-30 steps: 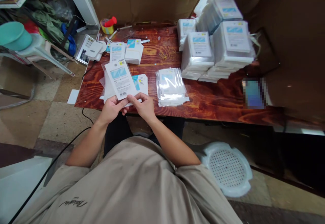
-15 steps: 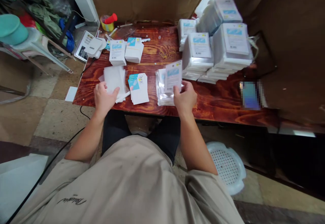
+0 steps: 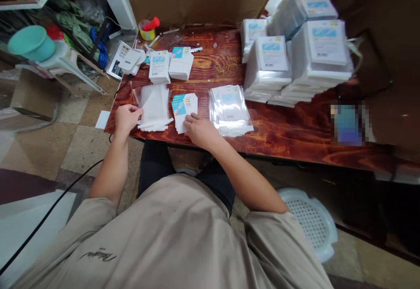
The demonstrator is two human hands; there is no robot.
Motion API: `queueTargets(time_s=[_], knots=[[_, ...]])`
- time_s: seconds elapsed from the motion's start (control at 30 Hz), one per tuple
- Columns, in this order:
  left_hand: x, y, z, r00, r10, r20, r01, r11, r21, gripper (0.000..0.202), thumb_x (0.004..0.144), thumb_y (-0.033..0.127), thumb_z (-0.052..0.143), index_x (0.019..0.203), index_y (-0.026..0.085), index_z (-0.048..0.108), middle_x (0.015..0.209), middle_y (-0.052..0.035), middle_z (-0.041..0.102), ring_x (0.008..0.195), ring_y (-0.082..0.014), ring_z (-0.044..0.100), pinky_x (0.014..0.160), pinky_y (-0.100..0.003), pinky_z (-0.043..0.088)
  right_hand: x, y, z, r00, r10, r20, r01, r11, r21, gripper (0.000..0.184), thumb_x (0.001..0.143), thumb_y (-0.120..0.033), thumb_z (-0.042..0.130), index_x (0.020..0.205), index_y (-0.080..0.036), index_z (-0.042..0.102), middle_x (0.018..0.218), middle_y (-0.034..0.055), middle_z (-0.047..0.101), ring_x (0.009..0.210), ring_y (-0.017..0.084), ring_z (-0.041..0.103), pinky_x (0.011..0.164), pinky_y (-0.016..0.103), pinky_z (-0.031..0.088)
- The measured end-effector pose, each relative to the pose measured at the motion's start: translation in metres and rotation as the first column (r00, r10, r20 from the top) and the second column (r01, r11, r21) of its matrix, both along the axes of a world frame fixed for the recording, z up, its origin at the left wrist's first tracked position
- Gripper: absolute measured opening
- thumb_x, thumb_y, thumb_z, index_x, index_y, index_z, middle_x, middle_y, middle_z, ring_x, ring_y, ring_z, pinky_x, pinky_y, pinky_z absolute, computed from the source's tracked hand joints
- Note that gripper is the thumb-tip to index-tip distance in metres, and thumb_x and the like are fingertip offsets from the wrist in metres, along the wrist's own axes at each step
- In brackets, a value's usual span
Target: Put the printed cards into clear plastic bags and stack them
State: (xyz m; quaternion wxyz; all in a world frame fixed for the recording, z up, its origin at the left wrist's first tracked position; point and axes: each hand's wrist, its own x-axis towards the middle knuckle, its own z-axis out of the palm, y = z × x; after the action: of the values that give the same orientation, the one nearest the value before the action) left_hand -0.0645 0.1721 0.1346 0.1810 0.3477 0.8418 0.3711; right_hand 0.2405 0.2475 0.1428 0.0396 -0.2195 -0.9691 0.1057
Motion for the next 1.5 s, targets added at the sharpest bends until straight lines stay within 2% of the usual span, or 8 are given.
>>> queueTargets(time_s=[0.17, 0.37, 0.57, 0.73, 0.93, 1.17, 1.37, 1.5], knots=[[0.002, -0.005, 0.006, 0.983, 0.001, -0.182, 0.022, 0.992, 0.122, 0.021, 0.085, 0.04, 0.069, 0.077, 0.021, 0.071, 0.093, -0.0136, 0.074, 0.1, -0.0295, 0.068, 0.098, -0.04, 0.047, 0.001, 0.0, 0.018, 0.978, 0.08, 0.192, -0.091, 0.995, 0.048, 0.023, 0.1, -0.021, 0.056, 0.11, -0.006, 0.07, 0.119, 0.0208, 0.068, 0.113, 0.031, 0.065, 0.092, 0.038, 0.051], [0.028, 0.018, 0.009, 0.804, -0.023, 0.594, -0.239, 0.903, 0.358, 0.021, 0.085, 0.022, 0.073, 0.09, 0.021, 0.052, 0.089, -0.0069, 0.074, 0.087, -0.0207, 0.075, 0.085, -0.036, 0.059, 0.0, 0.005, 0.025, 0.972, 0.088, 0.216, -0.089, 0.996, -0.007, 0.015, 0.096, -0.016, 0.06, 0.104, -0.01, 0.071, 0.114, 0.0187, 0.071, 0.108, 0.03, 0.068, 0.088, 0.036, 0.049], [0.048, 0.038, 0.01, 0.637, -0.129, 0.76, -0.263, 0.89, 0.372, 0.028, 0.087, 0.034, 0.079, 0.096, 0.016, 0.06, 0.097, -0.01, 0.077, 0.092, -0.02, 0.077, 0.087, -0.033, 0.061, 0.021, 0.009, 0.016, 0.984, -0.169, -0.057, 0.162, 0.981, -0.108, 0.023, 0.098, -0.018, 0.053, 0.107, -0.017, 0.073, 0.096, 0.0112, 0.076, 0.087, 0.025, 0.072, 0.078, 0.032, 0.049], [0.068, 0.044, 0.008, 0.61, -0.141, 0.78, -0.317, 0.858, 0.403, 0.031, 0.084, 0.037, 0.082, 0.096, 0.017, 0.061, 0.094, -0.0083, 0.076, 0.089, -0.0203, 0.077, 0.082, -0.032, 0.062, 0.038, -0.023, 0.016, 0.377, -0.753, -0.539, 0.328, 0.653, -0.683, 0.034, 0.096, -0.051, 0.061, 0.092, -0.019, 0.072, 0.077, 0.0041, 0.071, 0.067, 0.019, 0.067, 0.06, 0.029, 0.053], [0.096, 0.045, 0.007, 0.589, -0.197, 0.784, -0.276, 0.863, 0.424, 0.031, 0.082, 0.041, 0.083, 0.094, 0.02, 0.065, 0.096, -0.007, 0.077, 0.092, -0.0202, 0.076, 0.074, -0.029, 0.061, 0.03, -0.048, 0.006, 0.386, -0.889, -0.245, 0.004, 0.267, -0.964, 0.044, 0.079, -0.06, 0.077, 0.085, -0.018, 0.064, 0.064, 0.0004, 0.064, 0.045, 0.015, 0.062, 0.039, 0.024, 0.047], [0.128, 0.033, 0.016, 0.551, -0.248, 0.797, -0.235, 0.87, 0.433, 0.033, 0.079, 0.042, 0.084, 0.091, 0.016, 0.066, 0.092, -0.0084, 0.077, 0.09, -0.0226, 0.076, 0.075, -0.033, 0.062, 0.022, -0.045, 0.001, 0.19, -0.923, -0.334, 0.043, 0.347, -0.937, 0.044, 0.082, -0.062, 0.072, 0.089, -0.019, 0.063, 0.063, 0.0004, 0.065, 0.047, 0.016, 0.062, 0.044, 0.026, 0.052], [0.135, 0.025, 0.02, 0.54, -0.268, 0.798, -0.247, 0.856, 0.455, 0.042, 0.067, 0.041, 0.092, 0.089, 0.014, 0.07, 0.087, -0.0077, 0.076, 0.087, -0.0243, 0.076, 0.082, -0.038, 0.063, 0.024, -0.049, -0.003, 0.335, -0.84, -0.427, 0.187, 0.504, -0.843, 0.045, 0.087, -0.059, 0.069, 0.071, -0.017, 0.063, 0.058, -0.0012, 0.058, 0.051, 0.01, 0.054, 0.048, 0.022, 0.044], [0.146, 0.018, 0.019, 0.503, -0.347, 0.792, -0.185, 0.852, 0.49, 0.047, 0.061, 0.036, 0.096, 0.096, 0.013, 0.074, 0.098, -0.0098, 0.078, 0.101, -0.028, 0.075, 0.092, -0.041, 0.061, 0.021, -0.048, 0.0, 0.3, -0.887, -0.351, 0.127, 0.402, -0.907, 0.045, 0.084, -0.058, 0.073, 0.07, -0.018, 0.058, 0.052, -0.0034, 0.056, 0.04, 0.008, 0.045, 0.038, 0.021, 0.034]])
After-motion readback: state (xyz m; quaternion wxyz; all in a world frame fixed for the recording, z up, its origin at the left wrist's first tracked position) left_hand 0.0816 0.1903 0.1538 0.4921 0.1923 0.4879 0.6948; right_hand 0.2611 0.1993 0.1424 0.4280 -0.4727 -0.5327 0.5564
